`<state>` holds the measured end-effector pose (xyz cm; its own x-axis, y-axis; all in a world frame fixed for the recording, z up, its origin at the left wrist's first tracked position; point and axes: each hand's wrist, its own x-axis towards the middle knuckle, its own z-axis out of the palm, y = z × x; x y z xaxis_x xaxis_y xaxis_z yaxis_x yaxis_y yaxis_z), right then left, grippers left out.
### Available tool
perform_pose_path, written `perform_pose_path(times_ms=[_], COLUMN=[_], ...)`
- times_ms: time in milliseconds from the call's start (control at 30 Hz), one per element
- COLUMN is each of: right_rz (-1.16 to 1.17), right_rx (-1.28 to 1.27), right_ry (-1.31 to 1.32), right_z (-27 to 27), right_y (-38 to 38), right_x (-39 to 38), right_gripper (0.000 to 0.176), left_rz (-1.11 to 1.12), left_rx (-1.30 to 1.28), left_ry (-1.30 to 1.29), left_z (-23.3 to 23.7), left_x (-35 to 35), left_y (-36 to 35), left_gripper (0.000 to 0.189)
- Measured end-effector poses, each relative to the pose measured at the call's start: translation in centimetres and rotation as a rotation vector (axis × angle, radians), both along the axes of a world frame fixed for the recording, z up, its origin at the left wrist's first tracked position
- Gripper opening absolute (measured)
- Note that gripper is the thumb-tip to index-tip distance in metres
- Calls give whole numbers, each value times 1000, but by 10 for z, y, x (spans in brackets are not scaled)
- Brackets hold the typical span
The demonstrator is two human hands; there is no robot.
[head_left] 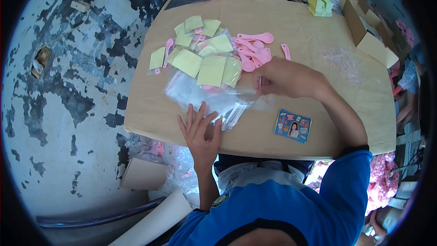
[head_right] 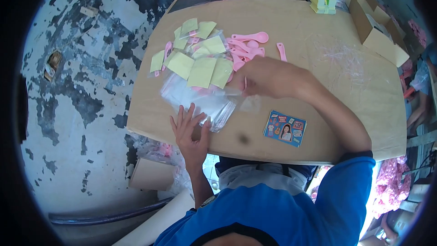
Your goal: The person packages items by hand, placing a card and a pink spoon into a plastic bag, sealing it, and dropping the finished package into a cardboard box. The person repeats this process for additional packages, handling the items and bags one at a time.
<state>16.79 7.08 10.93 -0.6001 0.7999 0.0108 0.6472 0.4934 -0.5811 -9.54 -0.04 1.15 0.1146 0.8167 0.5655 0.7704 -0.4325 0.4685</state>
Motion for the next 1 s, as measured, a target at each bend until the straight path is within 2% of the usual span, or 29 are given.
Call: perform_pose_path(times_ms=[33,100,133,200,267,333,367,433,500,667,867,967,1000], right_rz=[-22,-127,-178,-128,-121,-154,-236,-191,-172,-251,-254,-402,-422], right_rx=[61,4,-32,-45,-86,-148,-133,234,317,-291,-121,-4,-108], right_ry=[41,151,205,287,319,297,187,-11,-66,62,169,260,350], right_z=[8,40,47,37,25,17,16,-13,-31,-39,-51,-46,-43], right_y=[-3,-20,-29,-45,-61,-76,-80,-85,-85,-79,-75,-71,-70], right_x=[2,2,0,0,1,6,11,31,49,64,74,74,73], right_gripper=[14,13,13,14,16,20,25,27,28,23,12,14,16], left_rz=[-68,-201,-343,-630,-620,-617,-648,-704,-592,-466,-423,-426,-420], left_rx=[2,11,-51,-164,-368,-590,-620,-683,-624,-607,-493,-465,-457], left_ry=[-59,-186,-382,-774,-1024,-1141,-1244,-1436,-1477,-1350,-1384,-1461,-1496], left_z=[1,2,7,24,22,10,7,5,12,13,11,14,15], left_x=[-3,-7,1,29,57,73,78,83,96,103,108,109,109], left_y=[-4,-13,-15,-15,-19,-11,-6,2,6,10,19,21,22], left_gripper=[22,26,32,45,50,44,41,35,29,25,19,18,18])
